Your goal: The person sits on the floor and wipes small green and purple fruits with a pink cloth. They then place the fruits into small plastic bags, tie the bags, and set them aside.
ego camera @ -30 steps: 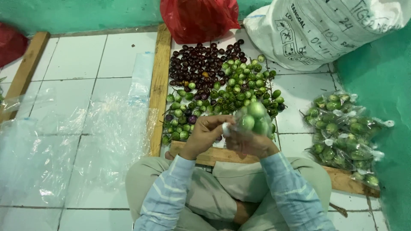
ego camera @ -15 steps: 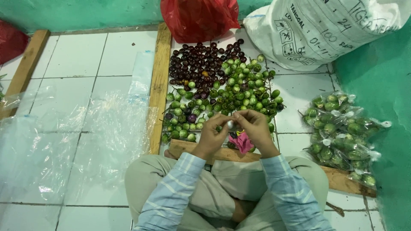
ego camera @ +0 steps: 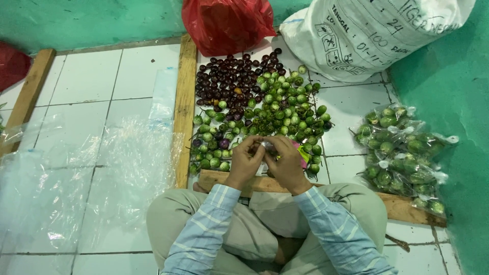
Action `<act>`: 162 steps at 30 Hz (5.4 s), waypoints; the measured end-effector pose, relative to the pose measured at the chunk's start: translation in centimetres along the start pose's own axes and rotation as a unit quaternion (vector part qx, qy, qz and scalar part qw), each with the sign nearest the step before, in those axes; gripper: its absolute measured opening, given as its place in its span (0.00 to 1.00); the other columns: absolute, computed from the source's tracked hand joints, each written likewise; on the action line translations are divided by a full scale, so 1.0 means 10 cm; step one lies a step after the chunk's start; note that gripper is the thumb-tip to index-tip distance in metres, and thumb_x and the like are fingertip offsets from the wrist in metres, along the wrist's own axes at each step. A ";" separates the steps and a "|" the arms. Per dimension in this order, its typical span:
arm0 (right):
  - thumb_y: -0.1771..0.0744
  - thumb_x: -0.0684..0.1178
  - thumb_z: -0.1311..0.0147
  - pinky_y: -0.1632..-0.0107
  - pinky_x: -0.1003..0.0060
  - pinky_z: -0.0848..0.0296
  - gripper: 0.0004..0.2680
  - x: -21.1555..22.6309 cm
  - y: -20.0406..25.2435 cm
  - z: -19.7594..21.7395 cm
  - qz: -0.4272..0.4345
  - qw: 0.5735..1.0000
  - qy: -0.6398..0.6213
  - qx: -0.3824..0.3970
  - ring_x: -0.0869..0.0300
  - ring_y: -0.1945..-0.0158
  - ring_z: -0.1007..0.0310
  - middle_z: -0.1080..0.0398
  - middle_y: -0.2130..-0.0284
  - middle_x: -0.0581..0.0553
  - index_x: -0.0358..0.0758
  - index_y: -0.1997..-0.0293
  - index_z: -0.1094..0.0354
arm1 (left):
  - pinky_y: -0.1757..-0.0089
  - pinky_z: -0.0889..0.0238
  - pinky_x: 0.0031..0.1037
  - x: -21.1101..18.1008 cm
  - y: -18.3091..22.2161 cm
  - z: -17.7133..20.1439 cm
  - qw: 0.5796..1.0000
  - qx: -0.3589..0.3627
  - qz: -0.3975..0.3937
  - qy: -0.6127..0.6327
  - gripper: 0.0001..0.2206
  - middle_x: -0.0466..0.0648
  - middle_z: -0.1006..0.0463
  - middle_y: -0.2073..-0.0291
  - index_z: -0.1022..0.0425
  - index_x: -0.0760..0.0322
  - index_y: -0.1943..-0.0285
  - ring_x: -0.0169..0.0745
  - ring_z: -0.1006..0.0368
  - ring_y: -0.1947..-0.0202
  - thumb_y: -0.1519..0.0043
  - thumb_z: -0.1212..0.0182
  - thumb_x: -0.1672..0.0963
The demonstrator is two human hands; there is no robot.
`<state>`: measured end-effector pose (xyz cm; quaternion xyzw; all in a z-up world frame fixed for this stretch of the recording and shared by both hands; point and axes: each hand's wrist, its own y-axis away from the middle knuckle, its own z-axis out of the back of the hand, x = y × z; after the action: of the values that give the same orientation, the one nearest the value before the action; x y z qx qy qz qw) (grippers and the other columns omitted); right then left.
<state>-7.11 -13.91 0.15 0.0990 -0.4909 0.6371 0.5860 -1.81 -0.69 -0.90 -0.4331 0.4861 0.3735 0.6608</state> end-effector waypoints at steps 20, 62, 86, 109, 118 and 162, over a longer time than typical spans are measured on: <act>0.39 0.38 0.43 0.71 0.63 0.30 0.12 0.10 -0.05 -0.14 -0.209 0.963 -0.159 -0.069 0.58 0.75 0.28 0.26 0.75 0.39 0.34 0.52 0.33 | 0.77 0.46 0.22 0.18 -0.02 -0.20 0.933 -0.061 0.224 0.274 0.05 0.44 0.31 0.75 0.22 0.67 0.60 0.30 0.38 0.79 0.38 0.36 0.58; 0.38 0.47 0.39 0.49 0.46 0.24 0.18 -0.19 -0.07 0.13 -0.353 0.923 -0.113 0.101 0.38 0.46 0.24 0.24 0.53 0.31 0.34 0.43 0.31 | 0.45 0.50 0.50 0.16 0.01 -0.10 0.936 0.006 0.305 0.176 0.24 0.64 0.30 0.46 0.37 0.73 0.29 0.58 0.37 0.44 0.31 0.44 0.54; 0.33 0.44 0.36 0.52 0.55 0.26 0.24 -1.91 1.13 2.52 -0.414 0.832 -0.056 -0.365 0.50 0.50 0.32 0.37 0.52 0.34 0.32 0.32 0.47 | 0.56 0.23 0.35 0.21 -0.15 -3.77 0.945 0.266 0.139 0.131 0.39 0.61 0.24 0.53 0.48 0.70 0.22 0.49 0.22 0.55 0.41 0.29 0.58; 0.30 0.38 0.51 0.41 0.38 0.33 0.14 -1.94 1.27 3.03 -0.322 0.892 0.202 -0.246 0.30 0.41 0.34 0.35 0.47 0.21 0.20 0.36 0.39 | 0.52 0.26 0.46 -0.37 -0.13 -2.92 0.899 0.432 0.071 0.025 0.17 0.63 0.22 0.47 0.27 0.68 0.36 0.64 0.22 0.48 0.35 0.42 0.60; 0.30 0.46 0.43 0.50 0.53 0.23 0.13 -1.27 0.67 2.45 -0.332 0.930 0.118 -0.103 0.43 0.46 0.26 0.27 0.52 0.32 0.32 0.40 0.31 | 0.55 0.27 0.50 -0.63 -0.06 -0.90 0.936 0.319 0.120 -0.085 0.15 0.64 0.18 0.52 0.21 0.67 0.42 0.68 0.22 0.51 0.38 0.39 0.60; 0.34 0.60 0.46 0.46 0.50 0.31 0.16 -1.03 0.62 -0.18 -0.470 0.867 -0.145 0.082 0.49 0.50 0.27 0.28 0.58 0.39 0.40 0.50 0.25 | 0.70 0.46 0.24 -0.34 0.46 -0.10 0.941 -0.049 0.323 0.089 0.06 0.43 0.34 0.77 0.21 0.66 0.65 0.34 0.35 0.73 0.48 0.41 0.61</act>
<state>-8.53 -18.22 -11.16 0.4574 -0.4116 0.3024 0.7280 -7.21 -0.25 1.28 -0.3161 0.6381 0.5499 0.4365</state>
